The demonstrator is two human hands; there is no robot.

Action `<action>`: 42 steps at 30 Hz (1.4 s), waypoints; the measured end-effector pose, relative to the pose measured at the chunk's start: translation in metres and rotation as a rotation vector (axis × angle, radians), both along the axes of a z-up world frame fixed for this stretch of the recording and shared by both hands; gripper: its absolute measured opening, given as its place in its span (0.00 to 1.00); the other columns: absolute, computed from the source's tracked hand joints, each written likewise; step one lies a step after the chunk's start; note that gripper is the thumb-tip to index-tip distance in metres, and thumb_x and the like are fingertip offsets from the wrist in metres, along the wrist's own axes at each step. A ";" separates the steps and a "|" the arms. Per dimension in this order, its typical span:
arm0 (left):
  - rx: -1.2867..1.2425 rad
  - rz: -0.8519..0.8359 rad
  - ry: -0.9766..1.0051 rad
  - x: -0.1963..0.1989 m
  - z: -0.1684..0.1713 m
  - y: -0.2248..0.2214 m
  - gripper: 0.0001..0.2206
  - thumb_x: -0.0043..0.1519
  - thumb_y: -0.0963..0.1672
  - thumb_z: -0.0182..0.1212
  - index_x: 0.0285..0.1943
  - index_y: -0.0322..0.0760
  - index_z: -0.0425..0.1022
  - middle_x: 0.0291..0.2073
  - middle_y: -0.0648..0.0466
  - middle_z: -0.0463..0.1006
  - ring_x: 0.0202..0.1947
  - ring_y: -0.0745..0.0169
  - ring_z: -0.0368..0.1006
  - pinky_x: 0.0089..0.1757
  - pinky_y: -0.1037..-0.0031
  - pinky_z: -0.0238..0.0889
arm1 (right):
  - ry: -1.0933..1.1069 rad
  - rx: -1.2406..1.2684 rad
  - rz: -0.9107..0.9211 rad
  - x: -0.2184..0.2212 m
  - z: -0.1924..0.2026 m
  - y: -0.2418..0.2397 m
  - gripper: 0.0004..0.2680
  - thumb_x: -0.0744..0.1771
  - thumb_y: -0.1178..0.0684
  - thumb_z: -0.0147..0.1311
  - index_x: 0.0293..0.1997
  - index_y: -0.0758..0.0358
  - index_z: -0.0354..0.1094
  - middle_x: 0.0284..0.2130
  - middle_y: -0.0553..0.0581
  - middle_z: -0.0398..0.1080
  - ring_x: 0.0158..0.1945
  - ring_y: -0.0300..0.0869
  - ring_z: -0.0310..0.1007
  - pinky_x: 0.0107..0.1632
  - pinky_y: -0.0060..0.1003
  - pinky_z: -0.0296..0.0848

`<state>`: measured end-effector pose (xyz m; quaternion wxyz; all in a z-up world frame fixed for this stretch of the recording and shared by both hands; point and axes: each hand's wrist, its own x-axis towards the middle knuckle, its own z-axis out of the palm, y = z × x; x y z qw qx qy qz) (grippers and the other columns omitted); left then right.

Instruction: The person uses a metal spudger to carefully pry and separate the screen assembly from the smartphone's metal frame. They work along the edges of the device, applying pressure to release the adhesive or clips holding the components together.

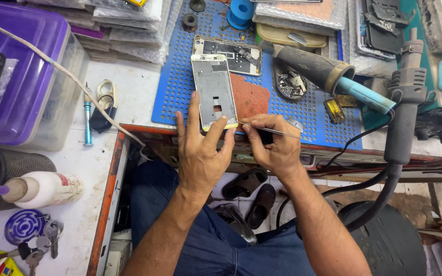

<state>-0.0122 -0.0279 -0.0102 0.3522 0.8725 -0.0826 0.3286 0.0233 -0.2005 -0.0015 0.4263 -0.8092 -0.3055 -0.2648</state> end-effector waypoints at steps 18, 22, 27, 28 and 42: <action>0.114 0.012 0.004 -0.001 0.024 -0.014 0.10 0.63 0.41 0.68 0.50 0.30 0.81 0.71 0.31 0.60 0.70 0.38 0.64 0.69 0.48 0.53 | 0.023 -0.002 -0.001 0.000 0.003 -0.001 0.08 0.67 0.66 0.62 0.43 0.66 0.63 0.39 0.61 0.78 0.42 0.46 0.82 0.45 0.36 0.79; 0.121 0.025 0.002 0.000 0.024 -0.013 0.09 0.63 0.42 0.69 0.48 0.31 0.82 0.71 0.31 0.60 0.70 0.38 0.65 0.69 0.49 0.53 | -0.014 -0.018 -0.045 0.001 0.002 0.001 0.08 0.67 0.66 0.63 0.42 0.66 0.64 0.39 0.61 0.78 0.42 0.46 0.82 0.44 0.36 0.79; 0.143 0.064 -0.039 0.001 0.023 -0.011 0.09 0.60 0.42 0.71 0.45 0.32 0.81 0.69 0.33 0.61 0.65 0.37 0.67 0.65 0.51 0.57 | -0.032 -0.014 -0.075 0.001 -0.001 0.002 0.08 0.67 0.66 0.64 0.42 0.66 0.65 0.38 0.61 0.79 0.41 0.46 0.82 0.44 0.36 0.79; 0.146 0.072 -0.056 0.002 0.024 -0.012 0.08 0.59 0.42 0.71 0.44 0.32 0.81 0.69 0.34 0.61 0.64 0.37 0.68 0.64 0.52 0.59 | -0.017 0.001 -0.067 0.001 -0.001 0.002 0.08 0.67 0.65 0.64 0.42 0.67 0.64 0.39 0.61 0.79 0.41 0.46 0.82 0.44 0.36 0.79; 0.093 0.052 -0.012 0.003 0.021 -0.007 0.09 0.54 0.43 0.74 0.40 0.37 0.82 0.68 0.38 0.64 0.53 0.42 0.71 0.55 0.55 0.60 | -0.059 -0.025 -0.127 -0.001 -0.002 0.003 0.08 0.66 0.64 0.65 0.43 0.66 0.66 0.38 0.60 0.79 0.40 0.45 0.82 0.42 0.36 0.78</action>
